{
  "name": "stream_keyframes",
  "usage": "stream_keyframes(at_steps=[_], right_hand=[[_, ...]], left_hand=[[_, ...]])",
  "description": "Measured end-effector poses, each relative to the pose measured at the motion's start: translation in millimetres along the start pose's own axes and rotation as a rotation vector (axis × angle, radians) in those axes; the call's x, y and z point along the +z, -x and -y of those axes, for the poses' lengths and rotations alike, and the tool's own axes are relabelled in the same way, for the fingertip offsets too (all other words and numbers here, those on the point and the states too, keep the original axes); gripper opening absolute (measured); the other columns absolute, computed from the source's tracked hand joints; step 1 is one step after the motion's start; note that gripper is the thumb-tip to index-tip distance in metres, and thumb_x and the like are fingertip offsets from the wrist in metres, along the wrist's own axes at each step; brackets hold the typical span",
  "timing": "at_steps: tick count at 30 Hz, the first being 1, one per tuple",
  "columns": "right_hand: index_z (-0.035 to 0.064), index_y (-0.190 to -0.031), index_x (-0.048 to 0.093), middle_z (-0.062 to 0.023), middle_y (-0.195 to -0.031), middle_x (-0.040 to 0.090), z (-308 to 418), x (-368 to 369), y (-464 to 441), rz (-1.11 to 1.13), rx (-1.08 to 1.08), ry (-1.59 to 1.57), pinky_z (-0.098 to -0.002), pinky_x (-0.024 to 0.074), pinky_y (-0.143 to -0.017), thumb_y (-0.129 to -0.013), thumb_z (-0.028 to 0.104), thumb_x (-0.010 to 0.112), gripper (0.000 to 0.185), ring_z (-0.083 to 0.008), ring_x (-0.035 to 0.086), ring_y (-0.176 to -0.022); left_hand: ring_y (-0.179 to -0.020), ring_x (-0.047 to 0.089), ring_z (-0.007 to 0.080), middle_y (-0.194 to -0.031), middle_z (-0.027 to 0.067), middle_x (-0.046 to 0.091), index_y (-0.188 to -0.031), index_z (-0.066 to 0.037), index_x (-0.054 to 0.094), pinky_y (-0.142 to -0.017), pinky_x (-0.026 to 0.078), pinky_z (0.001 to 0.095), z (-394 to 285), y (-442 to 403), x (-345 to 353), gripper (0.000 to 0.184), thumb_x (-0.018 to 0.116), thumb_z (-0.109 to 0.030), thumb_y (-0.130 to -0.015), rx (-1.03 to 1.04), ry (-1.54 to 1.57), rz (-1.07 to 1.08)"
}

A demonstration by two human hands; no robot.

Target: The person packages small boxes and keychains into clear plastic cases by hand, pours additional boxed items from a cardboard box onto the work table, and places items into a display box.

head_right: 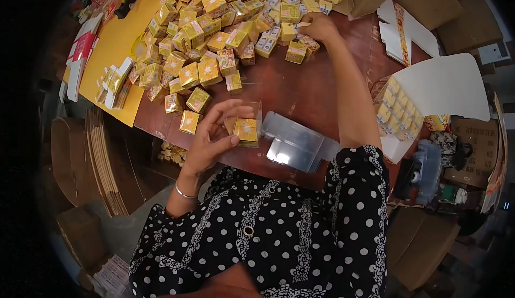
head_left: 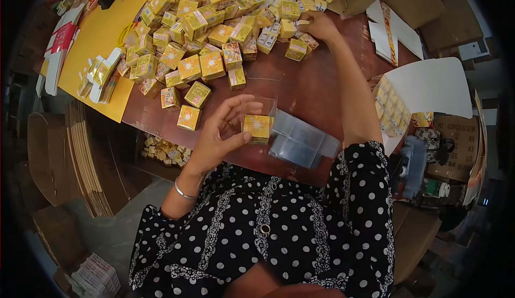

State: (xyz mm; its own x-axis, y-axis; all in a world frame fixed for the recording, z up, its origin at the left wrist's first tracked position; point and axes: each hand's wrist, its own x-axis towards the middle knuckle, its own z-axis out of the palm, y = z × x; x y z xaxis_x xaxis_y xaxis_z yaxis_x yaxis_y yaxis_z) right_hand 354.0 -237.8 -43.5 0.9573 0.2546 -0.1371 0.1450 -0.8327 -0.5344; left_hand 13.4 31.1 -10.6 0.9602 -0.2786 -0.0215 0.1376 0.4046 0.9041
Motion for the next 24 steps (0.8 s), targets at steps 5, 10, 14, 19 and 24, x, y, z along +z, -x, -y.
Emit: stream_keyframes(at_steps=[5, 10, 14, 19, 24], right_hand=[[0.0054, -0.114, 0.068, -0.0091, -0.1, 0.072, -14, -1, 8, 0.111, -0.095, 0.085, -0.0331, 0.0521, -0.078, -0.079, 0.022, 0.082, 0.041, -0.0173, 0.066, -0.085], [0.0076, -0.125, 0.063, -0.0116, -0.111, 0.07, 5, 3, 62, -0.245, -0.285, 0.203, -0.0341, 0.0537, -0.082, -0.082, 0.017, 0.076, 0.046, -0.0186, 0.068, -0.094], [0.0053, -0.131, 0.06, -0.014, -0.12, 0.069, 29, -29, 118, -0.116, -0.223, -0.212, -0.0354, 0.0561, -0.087, -0.089, 0.018, 0.07, 0.045, -0.021, 0.07, -0.105], [0.0026, -0.134, 0.054, -0.0127, -0.121, 0.067, -1, -39, 180, 0.003, -0.139, -1.27, -0.0369, 0.0601, -0.09, -0.099, 0.02, 0.061, 0.039, -0.0232, 0.069, -0.106], [0.003, -0.145, 0.045, -0.0117, -0.128, 0.063, 35, -13, 239, 0.02, -0.242, -1.411, -0.0392, 0.0605, -0.091, -0.1, 0.02, 0.06, 0.051, -0.023, 0.066, -0.113]], left_hand=[[-0.133, 0.052, 0.0218, -0.14, 0.0127, 0.055, -0.145, -0.002, 0.042, -0.108, 0.045, 0.0342, 3, 1, 1, 0.069, 0.075, 0.002, -0.085, -0.004, -0.053, -0.02], [-0.129, 0.055, 0.023, -0.137, 0.0127, 0.056, -0.145, -0.004, 0.042, -0.103, 0.05, 0.0334, 0, 7, 9, 0.071, 0.077, 0.003, -0.083, 0.026, 0.026, -0.079], [-0.127, 0.057, 0.0231, -0.135, 0.0124, 0.056, -0.145, -0.003, 0.042, -0.101, 0.052, 0.0331, -10, 14, 11, 0.069, 0.076, 0.002, -0.085, 0.044, 0.012, -0.131], [-0.126, 0.057, 0.0238, -0.136, 0.0128, 0.055, -0.144, -0.001, 0.043, -0.101, 0.053, 0.0336, -9, 16, 21, 0.067, 0.075, 0.003, -0.086, 0.046, 0.045, -0.082], [-0.133, 0.054, 0.0284, -0.151, 0.0141, 0.043, -0.143, 0.0, 0.043, -0.104, 0.052, 0.0363, -9, 9, 36, 0.068, 0.076, 0.003, -0.084, 0.079, 0.235, 0.071]])
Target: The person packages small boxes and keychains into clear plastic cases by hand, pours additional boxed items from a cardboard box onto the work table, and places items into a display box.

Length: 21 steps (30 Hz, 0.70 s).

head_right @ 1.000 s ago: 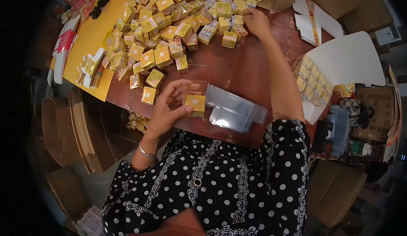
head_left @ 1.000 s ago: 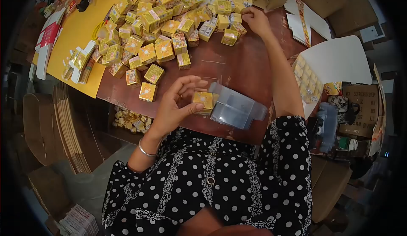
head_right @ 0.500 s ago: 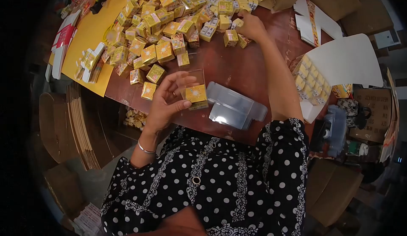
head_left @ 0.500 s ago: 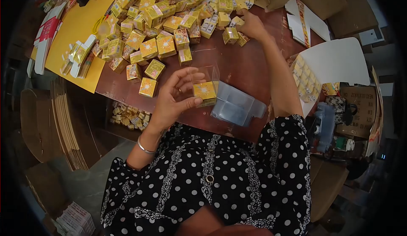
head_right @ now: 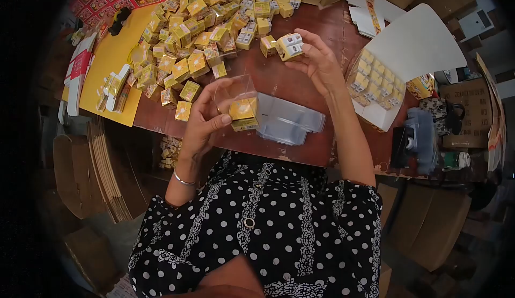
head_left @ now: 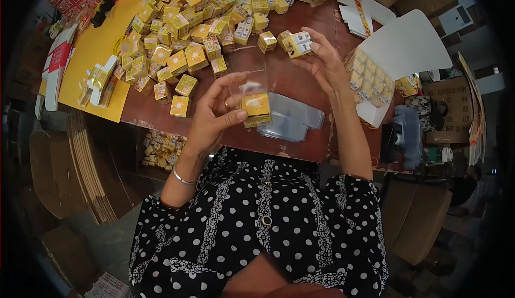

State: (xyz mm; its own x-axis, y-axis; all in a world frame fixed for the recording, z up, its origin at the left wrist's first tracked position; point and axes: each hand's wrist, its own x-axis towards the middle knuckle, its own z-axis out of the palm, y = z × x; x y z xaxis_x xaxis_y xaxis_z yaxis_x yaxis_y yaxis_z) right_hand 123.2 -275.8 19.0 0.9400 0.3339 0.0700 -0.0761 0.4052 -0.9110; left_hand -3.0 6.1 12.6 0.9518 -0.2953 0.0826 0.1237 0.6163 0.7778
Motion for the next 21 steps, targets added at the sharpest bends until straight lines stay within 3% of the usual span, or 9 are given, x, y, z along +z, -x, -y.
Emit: stream_keyframes(at_steps=[4, 6, 10, 12, 16, 18, 19, 21], right_hand=[[0.0018, -0.144, 0.047, -0.0107, -0.126, 0.063, 11, 57, 32, -0.057, -0.055, 0.118, -0.0357, 0.0591, -0.092, -0.099, 0.016, 0.06, 0.049, -0.0196, 0.065, -0.115], [-0.0008, -0.14, 0.051, -0.0091, -0.124, 0.064, 12, 75, 44, -0.034, -0.158, 0.398, -0.0302, 0.057, -0.091, -0.099, 0.011, 0.061, 0.044, -0.0154, 0.064, -0.112], [-0.0029, -0.137, 0.053, -0.0087, -0.122, 0.064, 17, 105, 65, -0.078, -0.171, 0.494, -0.026, 0.0553, -0.088, -0.098, 0.008, 0.062, 0.041, -0.0128, 0.064, -0.107], [-0.0013, -0.131, 0.057, -0.0081, -0.11, 0.065, 19, 109, 69, -0.078, -0.239, 0.49, -0.0207, 0.0546, -0.078, -0.095, 0.005, 0.067, 0.038, -0.0092, 0.067, -0.092], [-0.0021, -0.13, 0.058, -0.0068, -0.106, 0.067, 50, 118, 82, 0.01, -0.137, 0.463, -0.0206, 0.054, -0.075, -0.093, 0.002, 0.069, 0.039, -0.0086, 0.067, -0.088], [-0.0062, -0.127, 0.059, -0.0099, -0.114, 0.065, 65, 116, 85, 0.212, -0.018, 0.47, -0.0246, 0.0555, -0.083, -0.093, 0.002, 0.069, 0.036, -0.0108, 0.067, -0.096], [-0.0062, -0.127, 0.059, -0.0099, -0.114, 0.065, 70, 117, 83, 0.215, -0.018, 0.471, -0.0246, 0.0555, -0.083, -0.093, 0.002, 0.069, 0.036, -0.0108, 0.067, -0.096], [-0.0044, -0.122, 0.064, -0.0098, -0.117, 0.064, 78, 120, 78, 0.214, -0.012, 0.652, -0.0234, 0.0551, -0.082, -0.088, 0.005, 0.075, 0.037, -0.0107, 0.067, -0.095]], left_hand=[[-0.139, 0.047, 0.0299, -0.162, 0.0152, 0.027, -0.142, 0.0, 0.044, -0.107, 0.05, 0.0385, -10, -9, 20, 0.07, 0.078, 0.002, -0.081, 0.092, -0.002, 0.11], [-0.144, 0.04, 0.0305, -0.166, 0.0169, 0.015, -0.141, 0.0, 0.046, -0.111, 0.045, 0.0401, -10, -14, 19, 0.07, 0.08, 0.003, -0.079, 0.197, -0.099, 0.253], [-0.146, 0.036, 0.0306, -0.166, 0.0184, 0.013, -0.14, 0.0, 0.047, -0.115, 0.041, 0.0407, -9, -16, 21, 0.071, 0.083, -0.002, -0.078, 0.237, -0.165, 0.341], [-0.144, 0.039, 0.0318, -0.164, 0.0211, 0.021, -0.14, -0.001, 0.048, -0.115, 0.039, 0.0405, -6, -13, 16, 0.077, 0.087, -0.008, -0.075, 0.201, -0.117, 0.312], [-0.141, 0.044, 0.0357, -0.156, 0.0229, 0.035, -0.142, -0.004, 0.047, -0.114, 0.042, 0.0452, -11, -5, 10, 0.081, 0.089, -0.013, -0.072, 0.078, 0.127, 0.209], [-0.133, 0.051, 0.0417, -0.147, 0.0235, 0.045, -0.144, -0.007, 0.046, -0.11, 0.044, 0.0511, -9, -8, -7, 0.083, 0.088, -0.014, -0.072, -0.064, 0.488, 0.376], [-0.133, 0.051, 0.0417, -0.147, 0.0235, 0.045, -0.144, -0.007, 0.046, -0.11, 0.044, 0.0511, -5, -11, -9, 0.083, 0.088, -0.014, -0.072, -0.06, 0.489, 0.376], [-0.126, 0.055, 0.0462, -0.146, 0.0247, 0.046, -0.145, -0.009, 0.045, -0.107, 0.046, 0.0556, 4, -16, -8, 0.085, 0.087, -0.019, -0.073, 0.012, 0.595, 0.571]])
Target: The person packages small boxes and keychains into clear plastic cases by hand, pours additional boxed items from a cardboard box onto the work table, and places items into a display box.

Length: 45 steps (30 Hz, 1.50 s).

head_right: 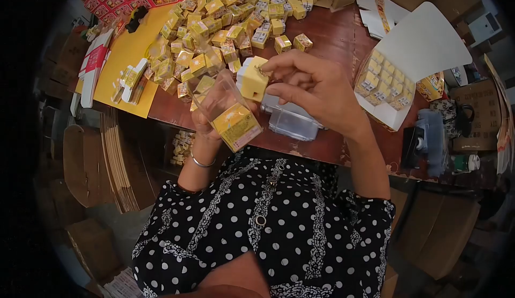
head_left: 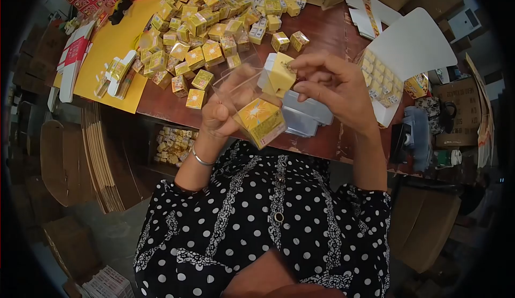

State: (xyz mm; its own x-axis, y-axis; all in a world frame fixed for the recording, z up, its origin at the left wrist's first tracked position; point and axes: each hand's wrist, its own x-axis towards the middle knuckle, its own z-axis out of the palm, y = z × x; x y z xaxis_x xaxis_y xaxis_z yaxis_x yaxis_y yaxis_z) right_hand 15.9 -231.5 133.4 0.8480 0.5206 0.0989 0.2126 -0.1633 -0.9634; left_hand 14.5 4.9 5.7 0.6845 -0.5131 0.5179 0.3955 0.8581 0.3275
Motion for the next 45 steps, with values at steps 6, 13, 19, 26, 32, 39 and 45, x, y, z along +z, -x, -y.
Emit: stream_keyframes(at_steps=[6, 13, 19, 26, 32, 39, 45], right_hand=[[0.0015, -0.114, 0.072, -0.0099, -0.124, 0.065, 13, -13, -15, 0.049, -0.335, 0.346, -0.0324, 0.0547, -0.089, -0.074, 0.012, 0.086, 0.044, -0.0174, 0.065, -0.111], [0.0023, -0.119, 0.072, -0.0152, -0.14, 0.06, 4, -25, -40, 0.448, -0.525, 0.287, -0.0422, 0.0488, -0.102, -0.066, 0.024, 0.09, 0.06, -0.0288, 0.06, -0.125], [-0.0025, -0.121, 0.067, -0.014, -0.124, 0.066, 5, -29, -19, 0.293, -0.428, 0.357, -0.0408, 0.0501, -0.102, -0.072, 0.012, 0.088, 0.055, -0.026, 0.063, -0.118], [-0.0035, -0.121, 0.062, -0.0102, -0.118, 0.065, 2, 2, -5, -0.413, -0.467, -0.016, -0.0337, 0.0514, -0.101, -0.075, -0.002, 0.083, 0.051, -0.0193, 0.064, -0.112], [0.0007, -0.125, 0.061, -0.0097, -0.12, 0.064, 2, 2, -7, -0.209, -0.405, 0.675, -0.0329, 0.0474, -0.099, -0.069, 0.006, 0.088, 0.062, -0.0197, 0.059, -0.116], [0.0015, -0.13, 0.06, -0.0099, -0.129, 0.059, -6, 6, 4, -0.231, -0.401, 0.598, -0.0335, 0.0472, -0.1, -0.073, 0.023, 0.089, 0.067, -0.0213, 0.056, -0.122], [0.0039, -0.134, 0.06, -0.0131, -0.132, 0.06, -63, 34, 29, -0.287, -0.22, -0.021, -0.0347, 0.0531, -0.092, -0.079, 0.016, 0.084, 0.061, -0.0241, 0.062, -0.116]], left_hand=[[-0.119, 0.058, 0.0482, -0.144, 0.0277, 0.046, -0.146, -0.008, 0.044, -0.104, 0.047, 0.0565, 5, 12, 0, 0.091, 0.088, -0.027, -0.069, -0.018, 0.164, 0.04], [-0.117, 0.059, 0.0489, -0.145, 0.0277, 0.044, -0.15, -0.007, 0.039, -0.101, 0.049, 0.0534, 18, 6, -5, 0.096, 0.087, -0.031, -0.07, -0.034, 0.215, 0.192], [-0.124, 0.06, 0.0359, -0.151, 0.0251, 0.041, -0.146, -0.003, 0.044, -0.105, 0.051, 0.0428, -1, 3, 13, 0.077, 0.082, -0.019, -0.081, 0.01, -0.093, -0.165], [-0.122, 0.061, 0.0247, -0.136, 0.017, 0.058, -0.143, 0.006, 0.044, -0.098, 0.056, 0.0344, 5, -5, 33, 0.069, 0.077, 0.002, -0.083, -0.125, -0.803, -0.417], [-0.12, 0.062, 0.0224, -0.135, 0.0132, 0.057, -0.145, 0.003, 0.044, -0.098, 0.056, 0.0345, 13, -7, 45, 0.072, 0.079, 0.003, -0.082, -0.033, -0.769, -0.456], [-0.117, 0.063, 0.0241, -0.135, 0.0151, 0.056, -0.15, -0.001, 0.038, -0.097, 0.056, 0.0341, 16, -11, 51, 0.078, 0.078, 0.003, -0.084, 0.071, -0.785, -0.462], [-0.115, 0.064, 0.0231, -0.135, 0.0149, 0.056, -0.149, -0.002, 0.04, -0.096, 0.056, 0.0332, 28, -5, 50, 0.071, 0.075, 0.003, -0.087, 0.048, -0.803, -0.433]])
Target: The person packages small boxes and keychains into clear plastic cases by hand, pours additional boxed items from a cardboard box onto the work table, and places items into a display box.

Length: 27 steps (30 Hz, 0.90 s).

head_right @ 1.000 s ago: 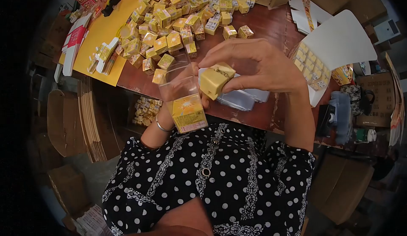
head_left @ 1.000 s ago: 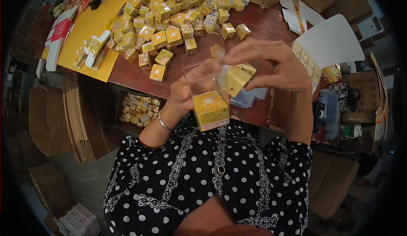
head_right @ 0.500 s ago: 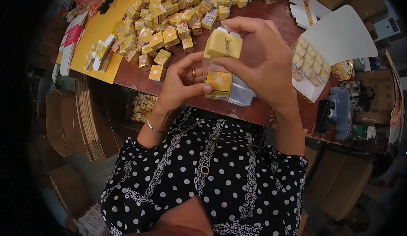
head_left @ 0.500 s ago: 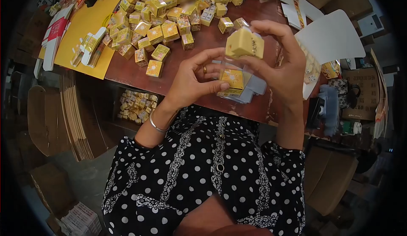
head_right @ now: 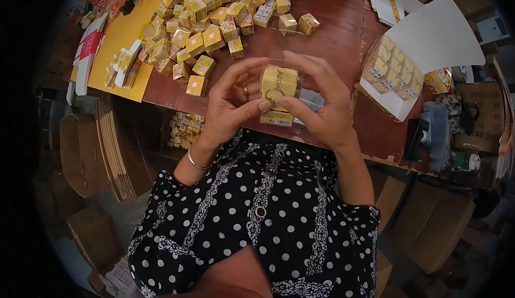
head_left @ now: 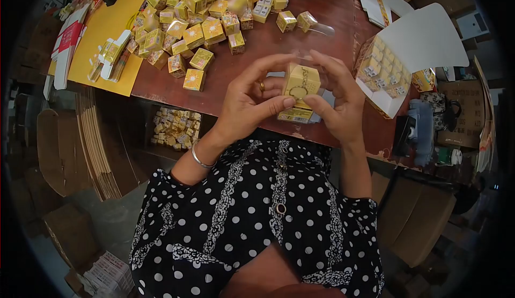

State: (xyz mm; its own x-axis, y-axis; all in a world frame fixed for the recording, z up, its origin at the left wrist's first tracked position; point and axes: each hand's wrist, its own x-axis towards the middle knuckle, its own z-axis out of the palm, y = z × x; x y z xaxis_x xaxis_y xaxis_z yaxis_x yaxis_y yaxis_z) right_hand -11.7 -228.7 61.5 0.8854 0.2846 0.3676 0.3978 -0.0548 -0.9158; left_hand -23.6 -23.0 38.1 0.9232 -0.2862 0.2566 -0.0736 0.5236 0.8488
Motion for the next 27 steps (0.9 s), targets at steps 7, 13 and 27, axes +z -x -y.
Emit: stream_keyframes(at_steps=[7, 13, 27], right_hand=[[-0.0041, -0.127, 0.054, -0.0189, -0.138, 0.053, -11, 0, 14, 0.005, -0.074, 0.096, -0.0376, 0.0442, -0.107, -0.089, 0.005, 0.07, 0.042, -0.0244, 0.055, -0.126], [0.0024, -0.118, 0.047, -0.0166, -0.122, 0.063, -17, 8, 7, -0.136, -0.216, -0.085, -0.0385, 0.0448, -0.105, -0.088, 0.003, 0.073, 0.04, -0.024, 0.059, -0.118], [-0.0014, -0.103, 0.065, -0.0114, -0.112, 0.065, 2, -1, 4, 0.0, 0.104, -0.163, -0.0312, 0.048, -0.099, -0.084, -0.003, 0.076, 0.022, -0.0174, 0.06, -0.113]], left_hand=[[-0.118, 0.06, 0.0203, -0.141, 0.0086, 0.047, -0.131, -0.002, 0.055, -0.094, 0.057, 0.0322, 13, 1, -1, 0.045, 0.073, 0.001, -0.089, -0.03, -0.076, 0.087], [-0.118, 0.06, 0.0216, -0.144, 0.0112, 0.045, -0.133, -0.005, 0.048, -0.094, 0.057, 0.0333, 13, -5, 3, 0.051, 0.072, 0.002, -0.089, 0.029, -0.019, 0.11], [-0.125, 0.058, 0.0243, -0.143, 0.0119, 0.046, -0.141, -0.005, 0.039, -0.096, 0.057, 0.0356, 14, 0, 5, 0.065, 0.073, 0.004, -0.087, 0.022, -0.133, 0.04]])
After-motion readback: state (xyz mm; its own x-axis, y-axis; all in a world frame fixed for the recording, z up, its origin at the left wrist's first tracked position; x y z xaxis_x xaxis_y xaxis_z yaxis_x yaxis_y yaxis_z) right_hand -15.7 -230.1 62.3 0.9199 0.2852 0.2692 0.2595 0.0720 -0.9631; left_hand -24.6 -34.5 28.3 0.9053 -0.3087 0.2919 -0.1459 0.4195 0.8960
